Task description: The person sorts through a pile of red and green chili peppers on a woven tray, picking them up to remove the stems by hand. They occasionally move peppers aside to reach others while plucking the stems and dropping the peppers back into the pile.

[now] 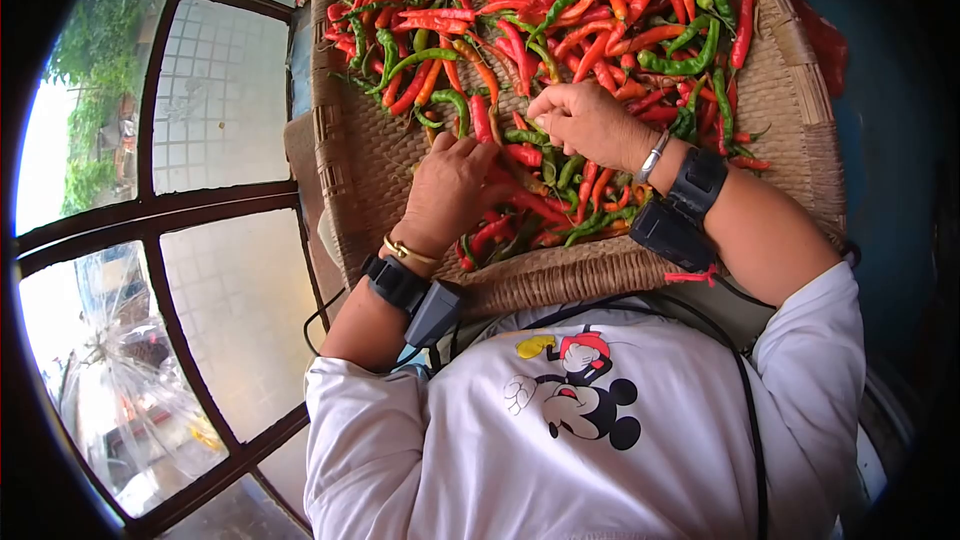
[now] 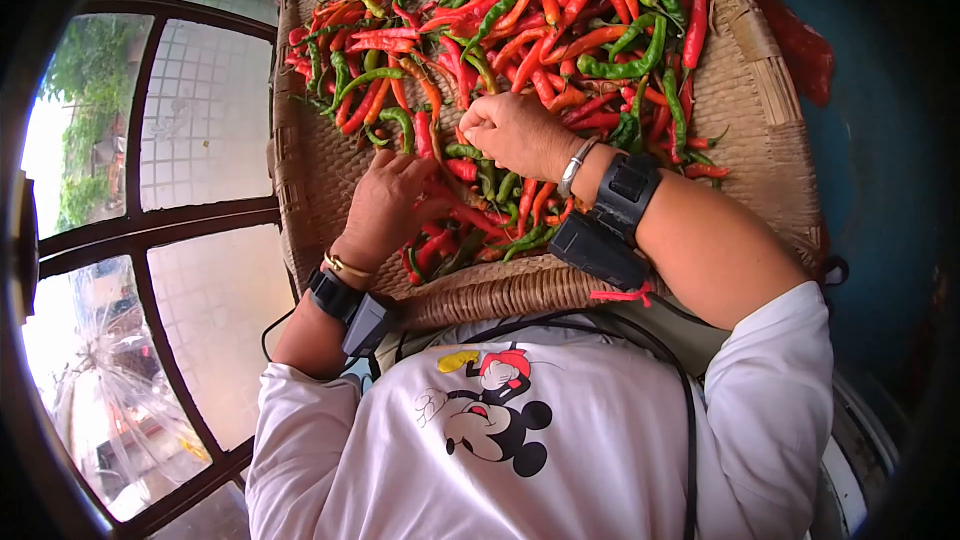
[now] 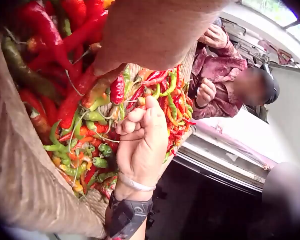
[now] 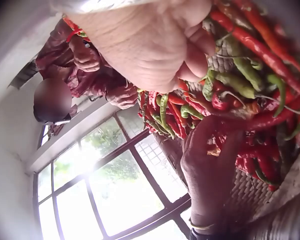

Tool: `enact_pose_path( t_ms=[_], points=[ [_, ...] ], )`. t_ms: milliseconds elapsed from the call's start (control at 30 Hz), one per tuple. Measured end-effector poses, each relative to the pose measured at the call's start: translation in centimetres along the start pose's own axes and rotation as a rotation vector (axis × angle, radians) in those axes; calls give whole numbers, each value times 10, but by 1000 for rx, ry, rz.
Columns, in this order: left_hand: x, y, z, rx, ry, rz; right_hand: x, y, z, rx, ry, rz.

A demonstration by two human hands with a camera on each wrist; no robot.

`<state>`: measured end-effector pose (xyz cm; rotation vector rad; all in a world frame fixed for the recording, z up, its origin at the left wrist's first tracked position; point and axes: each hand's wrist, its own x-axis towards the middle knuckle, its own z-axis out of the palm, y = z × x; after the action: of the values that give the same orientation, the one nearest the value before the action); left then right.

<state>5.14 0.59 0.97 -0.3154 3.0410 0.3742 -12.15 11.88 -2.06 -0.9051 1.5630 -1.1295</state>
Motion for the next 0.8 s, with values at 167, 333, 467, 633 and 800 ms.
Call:
enact_pose_path(
  t_ms=[167,333,467,633,800],
  points=[
    [3,4,1,-55,59,-1,-3,2,3,-242,-47,-104],
    [6,7,-2,-64,-36,23,-6,2,4,-355,-70,-192],
    [13,11,-9,-73,-92,52,-5,3,1,-435,-82,-255],
    [27,17,-18,-15,-174,19,-3,11,4,-523,-129,-312],
    [33,13,-12,-214,116,64,-1,12,4,-573,-69,-282]
  ],
)
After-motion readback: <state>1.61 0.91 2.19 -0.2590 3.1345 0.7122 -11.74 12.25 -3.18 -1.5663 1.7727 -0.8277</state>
